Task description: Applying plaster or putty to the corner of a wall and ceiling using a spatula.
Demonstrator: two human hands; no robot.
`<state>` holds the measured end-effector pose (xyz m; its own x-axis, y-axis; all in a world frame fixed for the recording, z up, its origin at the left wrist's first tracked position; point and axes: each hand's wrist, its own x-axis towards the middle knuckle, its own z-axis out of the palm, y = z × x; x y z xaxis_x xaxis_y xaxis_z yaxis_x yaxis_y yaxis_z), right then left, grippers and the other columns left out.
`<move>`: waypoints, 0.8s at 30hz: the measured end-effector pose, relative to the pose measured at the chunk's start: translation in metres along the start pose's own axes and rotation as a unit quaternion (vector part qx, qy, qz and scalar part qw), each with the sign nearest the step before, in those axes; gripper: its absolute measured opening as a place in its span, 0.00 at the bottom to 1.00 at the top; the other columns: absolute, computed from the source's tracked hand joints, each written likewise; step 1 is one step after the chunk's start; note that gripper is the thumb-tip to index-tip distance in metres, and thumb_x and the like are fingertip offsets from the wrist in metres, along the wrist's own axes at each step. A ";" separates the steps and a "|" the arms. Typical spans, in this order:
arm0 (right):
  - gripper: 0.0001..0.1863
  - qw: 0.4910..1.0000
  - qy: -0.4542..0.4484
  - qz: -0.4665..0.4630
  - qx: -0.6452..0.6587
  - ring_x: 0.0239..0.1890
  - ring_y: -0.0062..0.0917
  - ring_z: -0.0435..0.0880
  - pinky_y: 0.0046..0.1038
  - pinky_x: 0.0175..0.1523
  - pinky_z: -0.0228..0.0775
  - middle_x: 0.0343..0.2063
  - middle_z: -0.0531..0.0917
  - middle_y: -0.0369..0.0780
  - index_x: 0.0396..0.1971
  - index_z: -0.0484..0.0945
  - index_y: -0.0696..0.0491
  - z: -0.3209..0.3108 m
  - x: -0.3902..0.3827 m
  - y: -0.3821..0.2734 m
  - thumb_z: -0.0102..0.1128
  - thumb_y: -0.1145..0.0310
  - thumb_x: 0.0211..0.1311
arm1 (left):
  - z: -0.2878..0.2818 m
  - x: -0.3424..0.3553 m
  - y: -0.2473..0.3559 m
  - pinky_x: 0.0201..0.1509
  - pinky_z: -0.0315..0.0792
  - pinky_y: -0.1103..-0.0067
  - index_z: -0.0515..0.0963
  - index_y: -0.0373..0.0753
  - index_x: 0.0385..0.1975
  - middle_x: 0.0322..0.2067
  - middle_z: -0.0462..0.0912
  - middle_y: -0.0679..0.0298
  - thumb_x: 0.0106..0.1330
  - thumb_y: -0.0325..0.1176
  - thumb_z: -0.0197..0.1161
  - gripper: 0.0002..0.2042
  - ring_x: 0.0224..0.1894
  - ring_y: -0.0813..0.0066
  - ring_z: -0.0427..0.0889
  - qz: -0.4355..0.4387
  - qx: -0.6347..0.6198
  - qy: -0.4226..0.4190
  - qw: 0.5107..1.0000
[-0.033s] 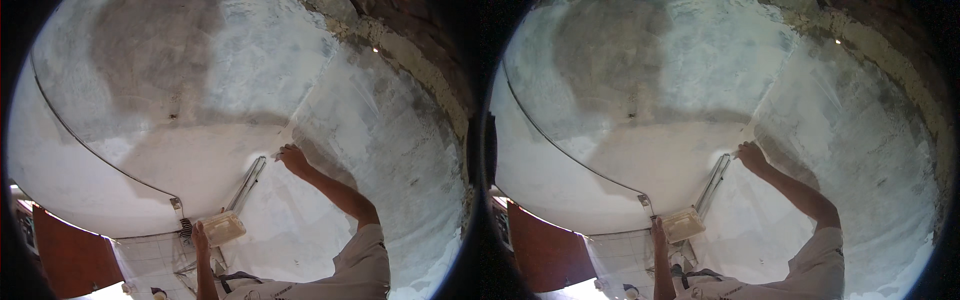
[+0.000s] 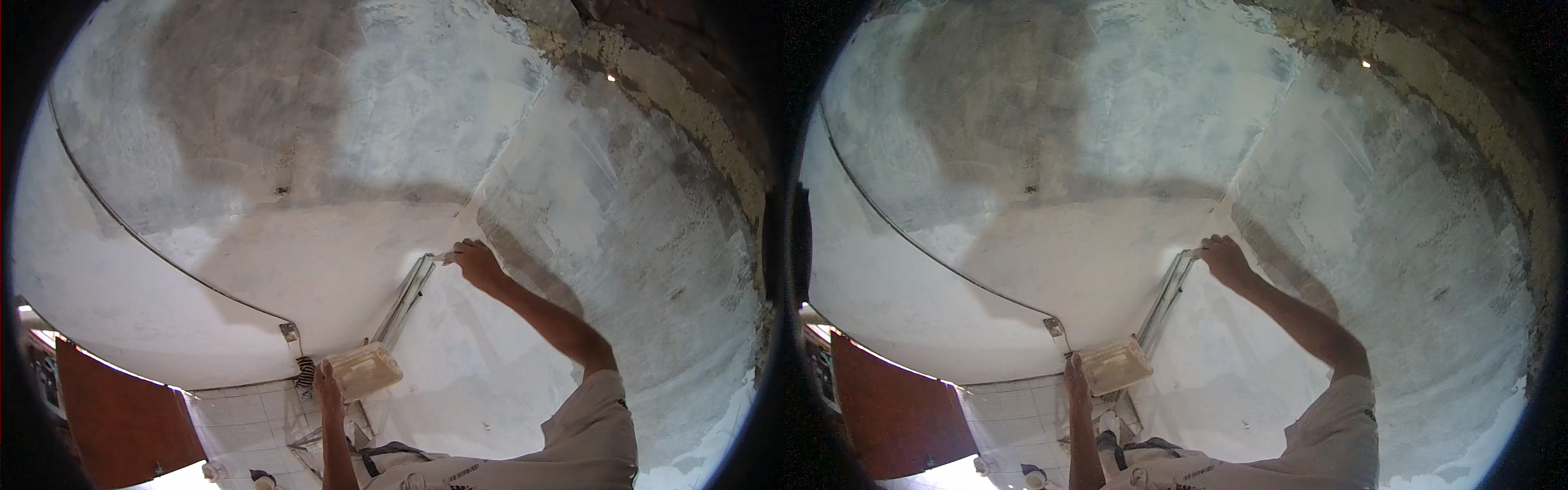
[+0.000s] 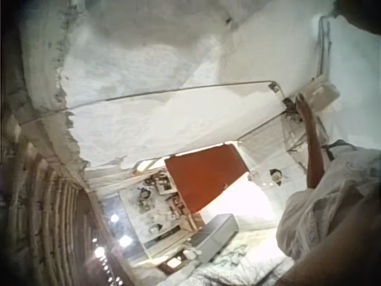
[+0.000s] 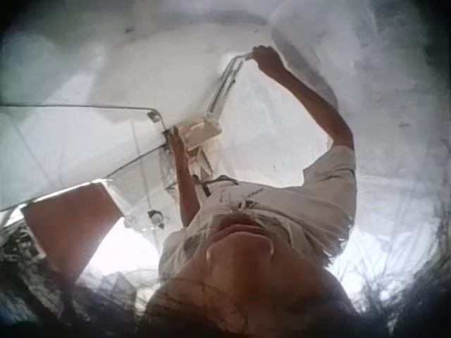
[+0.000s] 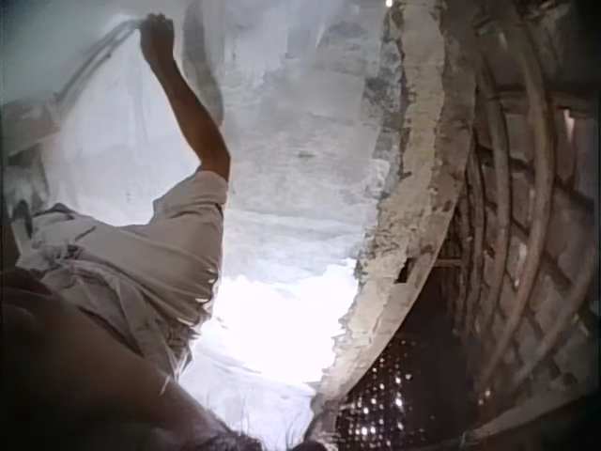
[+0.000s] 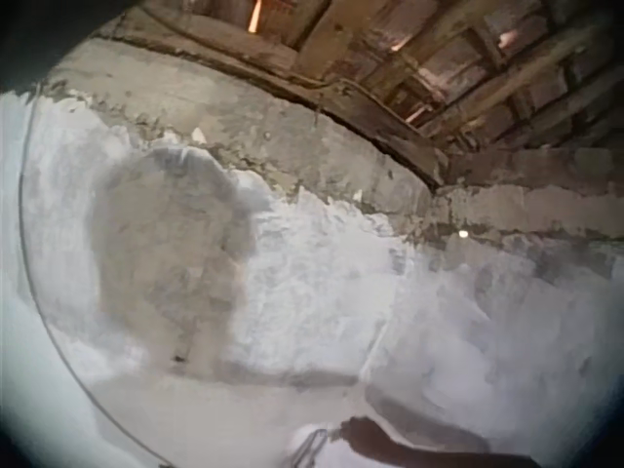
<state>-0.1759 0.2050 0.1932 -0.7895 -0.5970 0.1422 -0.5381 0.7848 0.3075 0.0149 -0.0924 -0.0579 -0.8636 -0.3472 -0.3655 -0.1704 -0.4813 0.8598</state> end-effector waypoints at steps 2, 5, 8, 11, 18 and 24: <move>0.07 0.989 0.042 0.042 0.134 0.41 0.32 0.80 0.33 0.47 0.71 0.33 0.81 0.38 0.34 0.82 0.53 -0.015 -0.012 -0.037 0.57 0.74 0.55 | 0.004 -0.005 0.020 0.49 0.67 0.75 0.72 0.31 0.46 0.39 0.77 0.61 0.73 0.45 0.48 0.20 0.42 0.73 0.72 0.006 0.030 0.041 0.999; 0.08 0.797 0.126 0.171 0.565 0.34 0.21 0.82 0.28 0.39 0.73 0.33 0.83 0.37 0.39 0.78 0.60 -0.028 -0.033 -0.093 0.56 0.74 0.62 | 0.007 -0.010 0.042 0.50 0.67 0.75 0.72 0.31 0.47 0.40 0.76 0.59 0.72 0.46 0.48 0.21 0.43 0.71 0.73 0.025 0.004 -0.035 0.999; 0.07 0.647 0.071 0.267 0.711 0.35 0.15 0.77 0.20 0.41 0.72 0.33 0.81 0.34 0.37 0.76 0.61 -0.028 -0.054 -0.140 0.60 0.77 0.60 | 0.024 -0.019 0.075 0.50 0.67 0.75 0.72 0.32 0.48 0.39 0.76 0.59 0.73 0.47 0.47 0.21 0.42 0.72 0.72 0.050 0.042 -0.013 0.998; 0.07 0.649 0.077 0.272 0.706 0.36 0.15 0.78 0.21 0.43 0.73 0.34 0.82 0.35 0.37 0.76 0.62 -0.010 -0.075 -0.156 0.60 0.77 0.60 | 0.042 -0.026 0.105 0.49 0.68 0.74 0.72 0.33 0.48 0.38 0.76 0.62 0.73 0.48 0.48 0.21 0.43 0.72 0.72 0.061 0.083 -0.054 0.993; 0.09 0.794 0.056 0.089 0.599 0.41 0.29 0.85 0.29 0.43 0.78 0.38 0.84 0.47 0.40 0.76 0.63 -0.033 -0.083 -0.168 0.58 0.79 0.58 | 0.054 -0.035 0.119 0.52 0.66 0.77 0.73 0.33 0.49 0.40 0.76 0.65 0.72 0.47 0.51 0.21 0.44 0.79 0.71 0.068 0.068 -0.077 0.992; 0.15 0.884 -0.060 0.035 0.463 0.39 0.41 0.82 0.37 0.43 0.75 0.37 0.83 0.47 0.42 0.78 0.55 -0.045 -0.084 -0.177 0.62 0.77 0.51 | 0.058 -0.040 0.118 0.59 0.64 0.74 0.72 0.34 0.52 0.47 0.75 0.61 0.71 0.46 0.53 0.21 0.51 0.73 0.71 0.028 0.068 -0.162 0.984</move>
<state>-0.0005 0.1086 0.1691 -0.8258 -0.5638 0.0120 -0.4539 0.6519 -0.6075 0.0021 -0.0884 0.0794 -0.9757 -0.0857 -0.2017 -0.1603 -0.3488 0.9234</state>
